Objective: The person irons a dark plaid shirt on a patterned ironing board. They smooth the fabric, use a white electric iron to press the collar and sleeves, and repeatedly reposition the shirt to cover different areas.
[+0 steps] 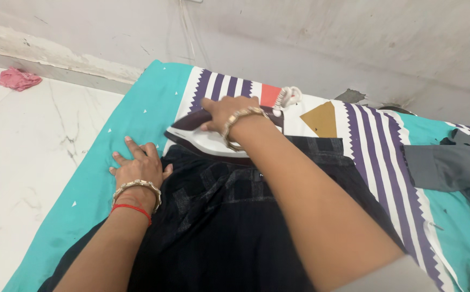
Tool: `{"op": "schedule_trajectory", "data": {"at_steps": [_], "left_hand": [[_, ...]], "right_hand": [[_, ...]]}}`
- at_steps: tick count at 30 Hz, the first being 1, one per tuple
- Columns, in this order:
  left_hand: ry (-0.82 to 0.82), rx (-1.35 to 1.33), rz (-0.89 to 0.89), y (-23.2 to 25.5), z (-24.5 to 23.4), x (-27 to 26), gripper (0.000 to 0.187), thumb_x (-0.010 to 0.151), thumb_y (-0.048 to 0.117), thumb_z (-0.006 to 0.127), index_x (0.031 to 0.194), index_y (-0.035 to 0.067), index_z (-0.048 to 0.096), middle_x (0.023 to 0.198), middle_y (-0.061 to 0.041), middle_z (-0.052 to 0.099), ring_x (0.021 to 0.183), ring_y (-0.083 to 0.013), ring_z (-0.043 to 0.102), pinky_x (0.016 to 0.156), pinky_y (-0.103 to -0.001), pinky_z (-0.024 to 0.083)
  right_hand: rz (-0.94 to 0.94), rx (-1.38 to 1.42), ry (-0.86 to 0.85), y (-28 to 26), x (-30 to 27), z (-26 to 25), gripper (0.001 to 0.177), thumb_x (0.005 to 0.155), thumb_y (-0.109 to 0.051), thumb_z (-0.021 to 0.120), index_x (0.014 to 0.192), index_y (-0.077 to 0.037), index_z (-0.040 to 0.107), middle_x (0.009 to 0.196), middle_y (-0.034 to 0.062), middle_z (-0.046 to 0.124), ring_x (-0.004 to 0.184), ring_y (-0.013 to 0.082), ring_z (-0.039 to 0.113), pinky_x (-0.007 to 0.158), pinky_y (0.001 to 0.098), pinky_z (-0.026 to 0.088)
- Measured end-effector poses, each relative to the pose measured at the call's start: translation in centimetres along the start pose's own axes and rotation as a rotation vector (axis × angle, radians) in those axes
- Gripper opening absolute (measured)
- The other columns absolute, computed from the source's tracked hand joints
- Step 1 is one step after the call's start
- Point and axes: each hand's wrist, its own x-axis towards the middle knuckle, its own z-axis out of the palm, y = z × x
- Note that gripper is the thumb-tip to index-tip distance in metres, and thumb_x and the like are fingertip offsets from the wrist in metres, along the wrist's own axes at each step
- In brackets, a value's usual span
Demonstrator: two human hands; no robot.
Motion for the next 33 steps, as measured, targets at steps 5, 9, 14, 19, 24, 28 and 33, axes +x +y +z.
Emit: {"op": "schedule_trajectory", "data": {"at_steps": [5, 9, 14, 19, 24, 28, 33], "left_hand": [[0.009, -0.001, -0.004, 0.0, 0.1, -0.1, 0.08, 0.088, 0.066, 0.061, 0.136, 0.005, 0.044, 0.161, -0.031, 0.025, 0.136, -0.0602, 0.04, 0.097, -0.065, 0.05], [0.039, 0.033, 0.003, 0.0, 0.3, -0.3, 0.082, 0.089, 0.066, 0.06, 0.137, 0.002, 0.044, 0.161, -0.032, 0.027, 0.135, -0.0591, 0.042, 0.097, -0.064, 0.051], [0.046, 0.051, 0.004, -0.1, 0.7, 0.0, 0.084, 0.089, 0.068, 0.057, 0.139, 0.002, 0.044, 0.161, -0.031, 0.028, 0.134, -0.0585, 0.043, 0.096, -0.063, 0.052], [0.061, 0.06, 0.003, -0.3, 0.9, -0.1, 0.083, 0.089, 0.068, 0.057, 0.138, 0.002, 0.045, 0.161, -0.03, 0.03, 0.134, -0.0581, 0.045, 0.097, -0.063, 0.051], [0.084, 0.057, 0.018, -0.5, 0.9, 0.0, 0.08, 0.091, 0.069, 0.052, 0.136, 0.003, 0.047, 0.16, -0.03, 0.03, 0.132, -0.0582, 0.045, 0.096, -0.062, 0.052], [0.098, -0.001, 0.02, -0.8, 0.7, -0.6, 0.072, 0.1, 0.064, 0.04, 0.142, 0.006, 0.046, 0.162, -0.025, 0.033, 0.135, -0.0562, 0.045, 0.097, -0.06, 0.052], [0.274, -0.252, 0.144, -2.9, 0.6, -1.4, 0.061, 0.104, 0.048, 0.029, 0.158, 0.02, 0.031, 0.163, -0.016, 0.028, 0.146, -0.0466, 0.026, 0.117, -0.062, 0.023]], "right_hand": [[0.02, 0.022, -0.035, 0.2, -0.1, -0.3, 0.055, 0.095, -0.056, 0.057, 0.142, -0.029, 0.048, 0.129, 0.0053, 0.068, 0.124, 0.0285, 0.064, 0.094, 0.0506, 0.054], [-0.014, 0.022, -0.017, 2.1, -0.1, 0.5, 0.058, 0.095, -0.055, 0.059, 0.144, -0.027, 0.045, 0.131, 0.008, 0.066, 0.124, 0.0306, 0.062, 0.095, 0.0514, 0.053], [0.071, 0.012, -0.108, 8.5, -2.8, 1.3, 0.054, 0.095, -0.055, 0.059, 0.138, -0.024, 0.051, 0.131, 0.0112, 0.068, 0.125, 0.0332, 0.063, 0.1, 0.053, 0.049], [0.172, -0.146, -0.112, 15.8, -7.1, 2.8, 0.06, 0.094, -0.063, 0.058, 0.141, -0.025, 0.053, 0.127, 0.0172, 0.069, 0.126, 0.037, 0.061, 0.103, 0.0525, 0.048], [0.175, -0.016, -0.064, 19.7, -8.1, 4.5, 0.067, 0.089, -0.062, 0.059, 0.147, -0.032, 0.047, 0.131, 0.0146, 0.066, 0.126, 0.0354, 0.061, 0.104, 0.0497, 0.047], [0.125, 0.035, -0.005, 19.7, -7.8, 4.7, 0.065, 0.09, -0.063, 0.055, 0.146, -0.03, 0.049, 0.131, 0.0132, 0.066, 0.123, 0.0354, 0.062, 0.102, 0.047, 0.048], [0.05, -0.055, 0.025, 16.1, -7.0, 4.1, 0.061, 0.093, -0.065, 0.051, 0.14, -0.027, 0.057, 0.124, 0.0132, 0.071, 0.118, 0.035, 0.066, 0.101, 0.0457, 0.05]]}}
